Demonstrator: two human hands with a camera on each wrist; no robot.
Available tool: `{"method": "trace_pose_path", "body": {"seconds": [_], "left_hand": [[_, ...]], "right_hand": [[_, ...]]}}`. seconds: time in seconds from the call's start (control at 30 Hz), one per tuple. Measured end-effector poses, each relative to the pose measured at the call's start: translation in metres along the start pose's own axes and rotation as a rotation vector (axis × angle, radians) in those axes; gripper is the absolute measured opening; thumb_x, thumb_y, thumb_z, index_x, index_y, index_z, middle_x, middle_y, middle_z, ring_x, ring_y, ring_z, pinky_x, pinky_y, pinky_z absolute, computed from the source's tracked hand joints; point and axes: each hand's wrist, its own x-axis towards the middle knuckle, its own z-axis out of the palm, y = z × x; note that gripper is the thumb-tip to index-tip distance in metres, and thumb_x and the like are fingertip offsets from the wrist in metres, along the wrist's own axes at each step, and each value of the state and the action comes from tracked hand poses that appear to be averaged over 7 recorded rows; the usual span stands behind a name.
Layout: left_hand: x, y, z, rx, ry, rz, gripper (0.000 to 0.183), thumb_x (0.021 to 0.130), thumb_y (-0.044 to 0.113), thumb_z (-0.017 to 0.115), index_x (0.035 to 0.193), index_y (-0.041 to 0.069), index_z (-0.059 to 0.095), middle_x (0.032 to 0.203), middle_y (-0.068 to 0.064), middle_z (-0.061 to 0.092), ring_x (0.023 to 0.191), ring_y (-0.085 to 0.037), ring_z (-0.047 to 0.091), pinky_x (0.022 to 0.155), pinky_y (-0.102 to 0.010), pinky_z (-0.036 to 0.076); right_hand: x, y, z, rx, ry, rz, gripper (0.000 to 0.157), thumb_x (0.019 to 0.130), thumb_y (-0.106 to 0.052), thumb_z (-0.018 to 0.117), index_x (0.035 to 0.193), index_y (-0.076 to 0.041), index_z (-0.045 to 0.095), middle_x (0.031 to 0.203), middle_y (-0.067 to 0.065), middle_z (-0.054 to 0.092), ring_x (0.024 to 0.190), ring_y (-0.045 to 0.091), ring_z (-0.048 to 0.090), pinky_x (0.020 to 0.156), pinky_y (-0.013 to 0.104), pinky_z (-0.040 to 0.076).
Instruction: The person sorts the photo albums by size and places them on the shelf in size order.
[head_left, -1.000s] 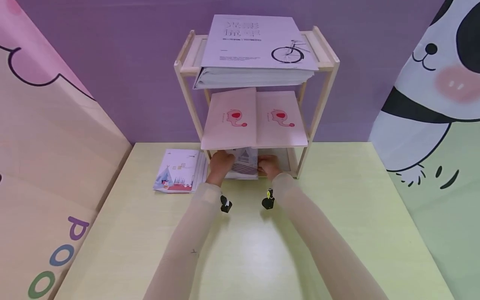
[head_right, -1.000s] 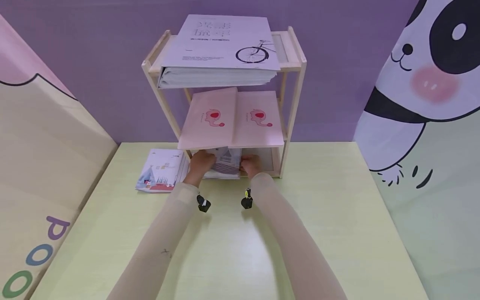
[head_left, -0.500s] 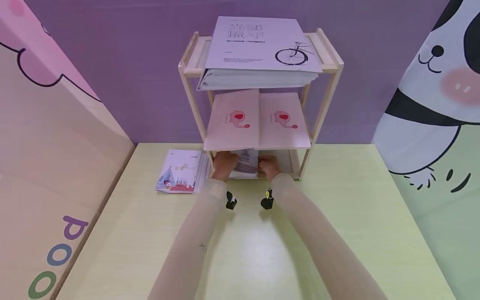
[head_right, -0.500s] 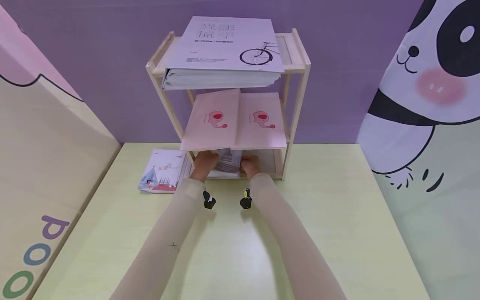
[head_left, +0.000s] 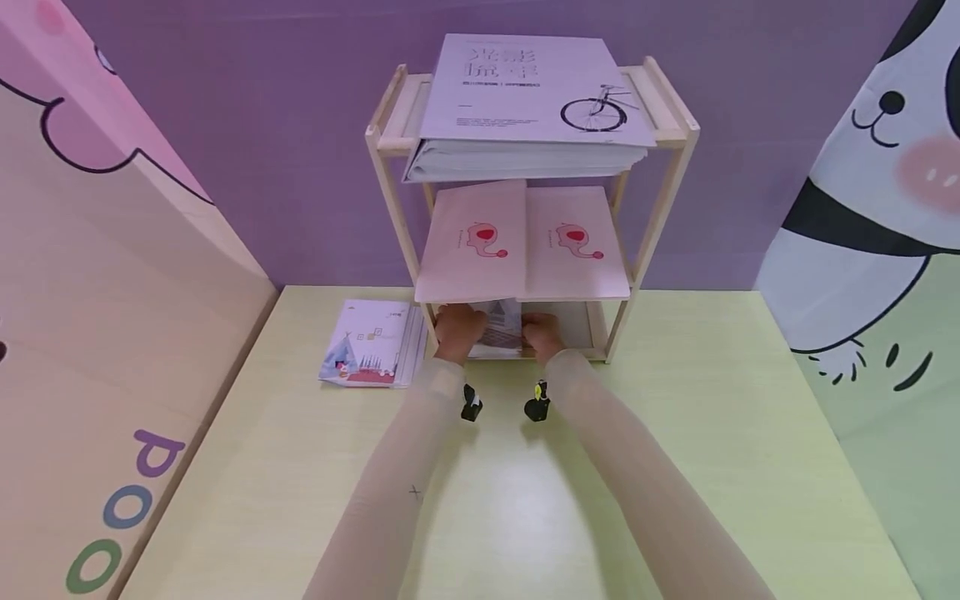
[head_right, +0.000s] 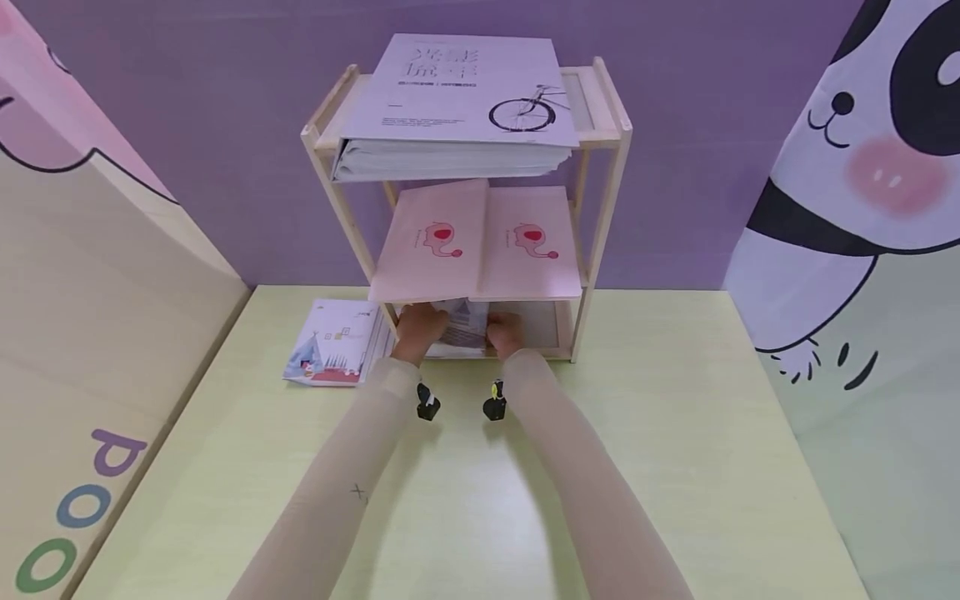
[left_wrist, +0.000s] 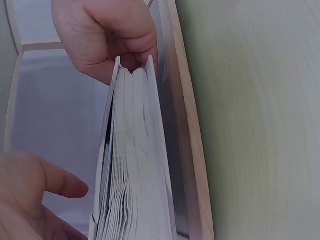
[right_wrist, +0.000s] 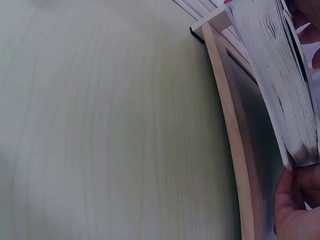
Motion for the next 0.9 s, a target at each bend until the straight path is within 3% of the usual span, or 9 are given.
{"method": "trace_pose_path", "body": {"seconds": [0.17, 0.27, 0.4, 0.53, 0.7, 0.8, 0.9], "left_hand": [[0.001, 0.0, 0.004, 0.004, -0.034, -0.009, 0.026, 0.084, 0.015, 0.046, 0.105, 0.001, 0.053, 0.069, -0.006, 0.037, 0.064, -0.022, 0.035, 0.052, -0.035, 0.029], [0.002, -0.001, 0.005, 0.002, -0.027, -0.003, 0.026, 0.084, 0.013, 0.046, 0.107, 0.002, 0.052, 0.069, -0.006, 0.037, 0.062, -0.022, 0.035, 0.05, -0.034, 0.026], [0.002, 0.0, 0.005, 0.024, -0.024, -0.009, 0.027, 0.084, 0.013, 0.046, 0.108, 0.002, 0.052, 0.07, -0.006, 0.038, 0.063, -0.022, 0.036, 0.049, -0.034, 0.026], [0.001, 0.0, 0.004, 0.046, -0.024, -0.014, 0.029, 0.084, 0.014, 0.047, 0.11, 0.002, 0.051, 0.075, -0.008, 0.043, 0.068, -0.025, 0.041, 0.051, -0.035, 0.03], [0.001, 0.0, 0.004, 0.02, -0.027, -0.01, 0.039, 0.086, 0.017, 0.047, 0.122, 0.0, 0.047, 0.098, -0.018, 0.052, 0.089, -0.034, 0.049, 0.064, -0.043, 0.041], [0.002, -0.001, 0.004, 0.018, -0.035, -0.019, 0.047, 0.089, 0.021, 0.048, 0.129, -0.001, 0.043, 0.114, -0.023, 0.05, 0.102, -0.038, 0.047, 0.074, -0.049, 0.045], [0.003, -0.002, 0.004, 0.035, -0.041, -0.029, 0.05, 0.09, 0.024, 0.048, 0.132, -0.003, 0.039, 0.119, -0.025, 0.047, 0.106, -0.039, 0.046, 0.078, -0.051, 0.046]], "right_hand": [[0.013, 0.018, -0.007, 0.055, -0.053, -0.052, 0.043, 0.072, 0.015, 0.042, 0.106, 0.005, 0.067, 0.094, 0.011, 0.067, 0.075, 0.019, 0.058, 0.064, 0.032, 0.049], [0.014, 0.021, -0.007, 0.064, -0.07, -0.048, 0.042, 0.075, 0.013, 0.044, 0.11, 0.003, 0.066, 0.097, 0.011, 0.066, 0.078, 0.019, 0.058, 0.067, 0.034, 0.05], [0.011, 0.018, -0.005, 0.021, -0.047, -0.017, 0.044, 0.077, 0.013, 0.046, 0.116, 0.002, 0.064, 0.107, 0.014, 0.065, 0.087, 0.022, 0.059, 0.073, 0.038, 0.05], [0.011, 0.015, -0.002, -0.011, -0.008, -0.004, 0.045, 0.075, 0.015, 0.046, 0.114, 0.003, 0.065, 0.106, 0.014, 0.066, 0.084, 0.023, 0.06, 0.068, 0.038, 0.049], [0.007, 0.01, -0.001, -0.005, 0.008, -0.02, 0.045, 0.071, 0.017, 0.048, 0.108, 0.001, 0.068, 0.103, 0.013, 0.068, 0.082, 0.024, 0.061, 0.066, 0.038, 0.049], [0.003, 0.006, 0.0, 0.004, 0.038, -0.03, 0.042, 0.069, 0.018, 0.05, 0.101, 0.002, 0.071, 0.096, 0.013, 0.069, 0.076, 0.025, 0.061, 0.059, 0.038, 0.05], [0.001, 0.003, 0.002, 0.012, 0.066, -0.002, 0.04, 0.068, 0.019, 0.052, 0.1, 0.002, 0.071, 0.096, 0.014, 0.069, 0.075, 0.024, 0.061, 0.059, 0.038, 0.051]]}}
